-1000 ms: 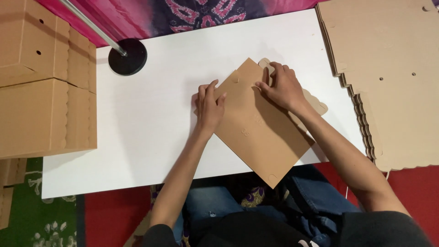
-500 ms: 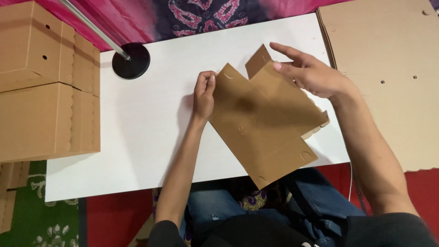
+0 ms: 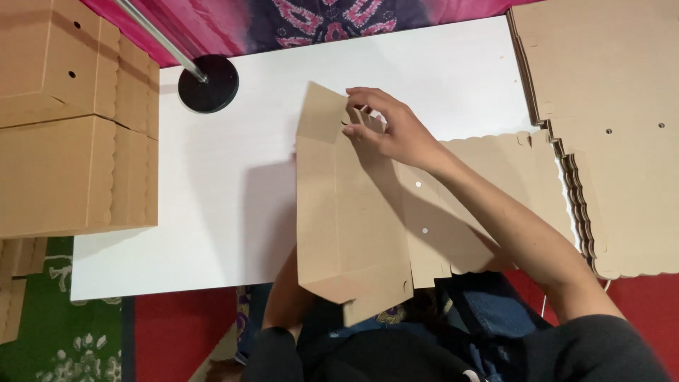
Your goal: The person folds flat cardboard pieces into box shapes on a white table. They press the creases, fold the sides, and tuck the flaps to form the box structure. The person handles the cardboard by hand without tools.
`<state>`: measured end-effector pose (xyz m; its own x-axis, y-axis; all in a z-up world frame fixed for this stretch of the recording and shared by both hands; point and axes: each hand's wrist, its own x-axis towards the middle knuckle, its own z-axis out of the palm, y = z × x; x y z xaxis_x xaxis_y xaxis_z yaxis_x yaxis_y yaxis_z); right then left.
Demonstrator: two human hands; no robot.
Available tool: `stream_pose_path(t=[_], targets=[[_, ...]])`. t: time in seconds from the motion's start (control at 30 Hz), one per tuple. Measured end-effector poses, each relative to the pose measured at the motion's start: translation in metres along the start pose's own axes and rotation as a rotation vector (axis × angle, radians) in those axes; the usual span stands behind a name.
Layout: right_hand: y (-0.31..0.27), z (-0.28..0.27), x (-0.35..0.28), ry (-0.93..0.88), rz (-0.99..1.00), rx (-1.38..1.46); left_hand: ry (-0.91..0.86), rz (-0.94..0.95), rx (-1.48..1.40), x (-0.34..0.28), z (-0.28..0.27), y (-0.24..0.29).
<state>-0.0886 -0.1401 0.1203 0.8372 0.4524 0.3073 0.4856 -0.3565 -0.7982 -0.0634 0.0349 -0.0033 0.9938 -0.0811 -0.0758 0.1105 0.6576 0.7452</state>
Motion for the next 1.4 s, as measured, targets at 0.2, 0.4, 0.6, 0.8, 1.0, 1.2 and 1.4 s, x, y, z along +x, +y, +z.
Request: stream_pose_path(t=[0.2,0.4,0.6,0.8,1.0,1.2,1.4], targets=[[0.043,0.029,0.017,0.033,0.026,0.024,0.042,-0.182,0.04,0.001,-0.038,0.056],[0.053,0.052,0.03,-0.065,0.13,-0.046,-0.116,-0.054,0.418,-0.05,-0.026,0.108],[0.053,0.061,0.041,-0.258,0.277,-0.004,-0.265,-0.132,0.892,-0.048,-0.035,0.106],[0.065,0.057,0.062,-0.341,0.441,0.096,0.08,-0.113,1.131,-0.048,-0.023,0.118],[0.074,0.054,0.075,-0.387,0.478,0.137,0.184,-0.105,0.687,-0.037,-0.04,0.105],[0.057,0.05,0.079,-0.432,0.508,0.097,-0.061,-0.128,1.336,-0.049,0.0,0.112],[0.05,0.045,0.087,-0.456,0.552,0.147,-0.089,0.079,1.556,-0.049,0.009,0.103]])
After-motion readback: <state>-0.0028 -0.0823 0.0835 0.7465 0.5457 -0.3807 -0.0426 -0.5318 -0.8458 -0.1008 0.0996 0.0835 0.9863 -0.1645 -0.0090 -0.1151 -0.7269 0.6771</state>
